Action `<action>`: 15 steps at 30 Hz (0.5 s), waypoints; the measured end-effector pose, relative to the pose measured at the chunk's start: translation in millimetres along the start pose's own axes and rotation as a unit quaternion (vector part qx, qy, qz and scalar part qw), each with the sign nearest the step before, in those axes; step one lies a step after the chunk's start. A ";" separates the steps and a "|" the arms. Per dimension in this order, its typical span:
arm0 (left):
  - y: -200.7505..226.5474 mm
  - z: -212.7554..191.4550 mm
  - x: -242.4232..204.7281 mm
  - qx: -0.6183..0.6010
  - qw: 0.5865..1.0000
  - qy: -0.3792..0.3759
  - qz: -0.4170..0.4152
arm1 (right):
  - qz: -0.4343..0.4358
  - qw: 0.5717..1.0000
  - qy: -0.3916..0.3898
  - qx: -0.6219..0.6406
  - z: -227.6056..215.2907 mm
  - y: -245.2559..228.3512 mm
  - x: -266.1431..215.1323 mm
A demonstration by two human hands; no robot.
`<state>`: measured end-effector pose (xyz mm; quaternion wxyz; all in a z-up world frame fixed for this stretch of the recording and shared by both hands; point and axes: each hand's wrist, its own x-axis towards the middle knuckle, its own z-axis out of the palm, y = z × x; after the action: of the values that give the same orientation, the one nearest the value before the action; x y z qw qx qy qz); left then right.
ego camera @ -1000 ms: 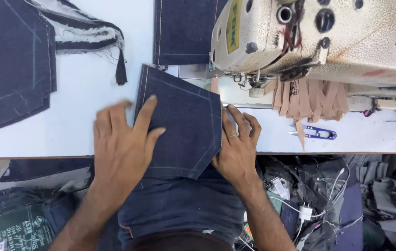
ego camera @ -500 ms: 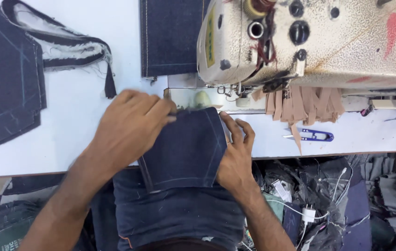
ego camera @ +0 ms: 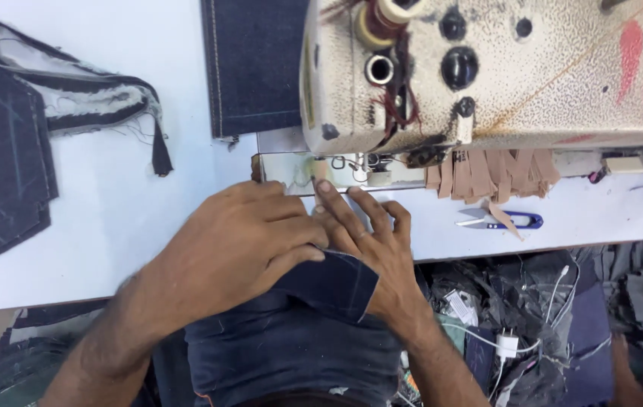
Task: The person sews dark denim fabric pieces on an industrial sewing machine, guiding the fabric edge under the needle and stitching seams. They trim excess material, reposition and turn the pieces, and align edges to continue stitching along marked lines.
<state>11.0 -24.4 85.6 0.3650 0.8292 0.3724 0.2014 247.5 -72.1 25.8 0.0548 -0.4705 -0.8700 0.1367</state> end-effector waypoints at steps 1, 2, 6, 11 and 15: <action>-4.7 4.7 -0.1 -0.003 1.000 -0.004 0.001 | 0.004 1.000 -0.002 0.002 -2.0 0.9 1.6; -9.4 8.9 -0.6 0.036 0.999 0.025 0.005 | -0.010 1.000 0.003 0.021 -4.0 1.8 4.1; -19.9 7.2 1.9 0.058 0.994 0.088 -0.040 | -0.040 0.998 0.031 0.025 -0.4 4.0 3.1; -37.9 26.1 11.3 0.129 0.977 0.164 -0.051 | -0.004 0.995 0.031 0.093 13.9 6.6 -6.9; -48.8 43.0 13.8 0.234 0.944 0.231 -0.003 | -0.003 0.993 0.047 0.107 9.8 1.4 -1.3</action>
<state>22.9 -11.2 21.5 0.0653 0.8209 0.4855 0.2936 247.1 -74.2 16.1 0.1457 -0.4653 -0.8482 0.2069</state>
